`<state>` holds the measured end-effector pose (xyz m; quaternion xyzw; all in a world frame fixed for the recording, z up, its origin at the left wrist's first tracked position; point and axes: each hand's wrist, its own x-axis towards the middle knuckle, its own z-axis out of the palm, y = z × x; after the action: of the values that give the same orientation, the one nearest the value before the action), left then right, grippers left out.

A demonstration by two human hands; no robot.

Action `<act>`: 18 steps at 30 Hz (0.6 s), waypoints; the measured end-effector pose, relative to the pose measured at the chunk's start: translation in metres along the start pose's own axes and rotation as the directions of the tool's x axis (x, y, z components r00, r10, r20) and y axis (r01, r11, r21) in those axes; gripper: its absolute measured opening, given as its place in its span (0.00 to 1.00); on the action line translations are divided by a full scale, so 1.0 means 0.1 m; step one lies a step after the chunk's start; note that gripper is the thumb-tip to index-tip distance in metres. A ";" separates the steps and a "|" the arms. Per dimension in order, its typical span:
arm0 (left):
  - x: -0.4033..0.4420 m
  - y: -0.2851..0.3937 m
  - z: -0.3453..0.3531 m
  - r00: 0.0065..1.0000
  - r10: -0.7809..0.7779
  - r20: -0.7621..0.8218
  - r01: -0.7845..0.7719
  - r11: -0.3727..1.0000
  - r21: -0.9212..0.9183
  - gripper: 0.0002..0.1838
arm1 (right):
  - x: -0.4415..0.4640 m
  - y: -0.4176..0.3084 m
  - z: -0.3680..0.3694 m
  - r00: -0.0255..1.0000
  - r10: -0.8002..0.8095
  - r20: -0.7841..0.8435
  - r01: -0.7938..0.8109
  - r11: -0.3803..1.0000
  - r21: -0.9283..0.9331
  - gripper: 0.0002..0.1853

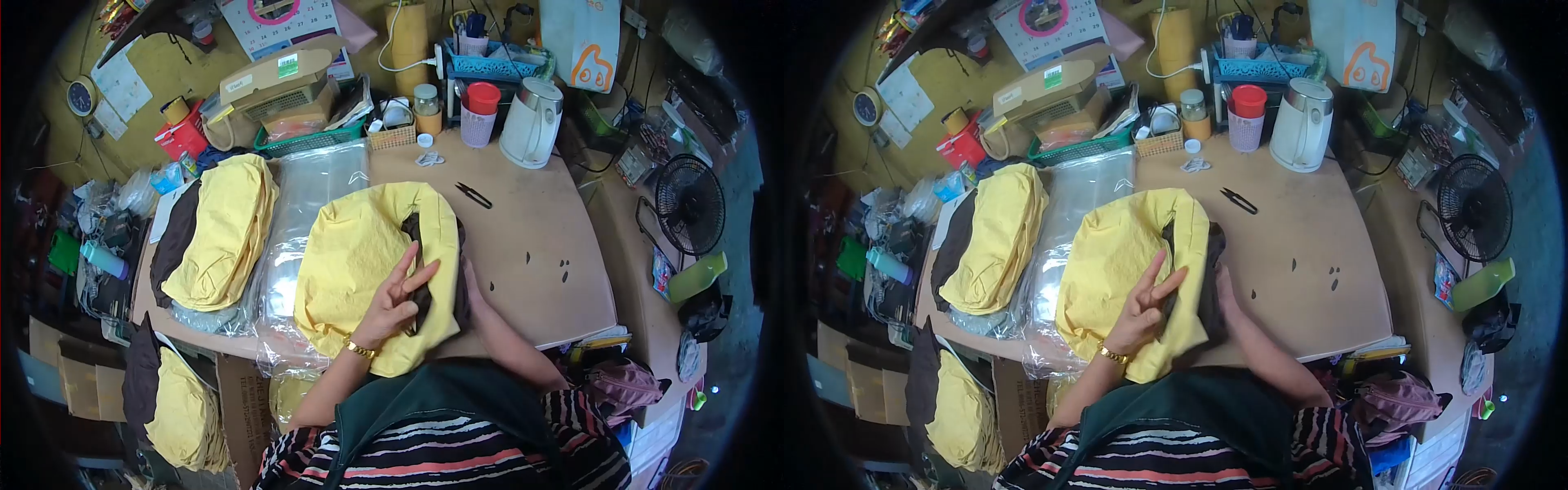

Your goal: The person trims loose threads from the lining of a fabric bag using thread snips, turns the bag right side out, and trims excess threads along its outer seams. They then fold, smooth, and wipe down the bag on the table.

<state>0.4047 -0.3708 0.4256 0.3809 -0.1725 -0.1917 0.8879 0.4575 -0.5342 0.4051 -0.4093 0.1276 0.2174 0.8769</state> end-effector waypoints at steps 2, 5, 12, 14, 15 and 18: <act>0.06 -0.04 0.00 0.993 0.112 -0.035 -0.090 0.921 0.378 0.57 | 0.09 0.08 -0.07 0.998 0.034 0.051 -0.036 0.998 0.042 0.28; 0.06 -0.13 -0.08 0.945 0.328 0.008 -0.137 0.370 0.919 0.58 | 0.01 0.22 -0.17 0.984 -0.135 0.115 0.166 0.932 -0.323 0.26; -0.04 0.12 -0.35 0.931 0.251 -0.263 0.266 0.022 0.964 0.26 | -0.63 -0.85 0.28 0.914 -0.229 0.334 0.405 0.532 -0.744 0.20; 0.11 -0.23 -0.30 0.946 0.240 0.220 -0.126 -0.355 0.926 0.24 | -0.61 -0.62 0.62 0.707 -0.306 0.638 0.502 0.852 -0.147 0.27; 0.14 -0.30 -0.19 0.914 0.173 0.367 -0.257 -0.454 0.853 0.25 | -0.66 -0.58 0.78 0.701 -0.145 0.698 0.502 0.796 -0.339 0.32; 0.07 0.04 -0.14 0.989 0.086 0.120 -0.105 -0.153 0.983 0.23 | -0.31 -0.20 0.48 0.753 -0.182 0.632 0.639 0.429 -0.638 0.35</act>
<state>0.4179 -0.3633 0.4205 0.9049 -0.2909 0.0685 0.3030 0.4424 -0.5169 0.4611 -0.7233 -0.3157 0.1132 0.6036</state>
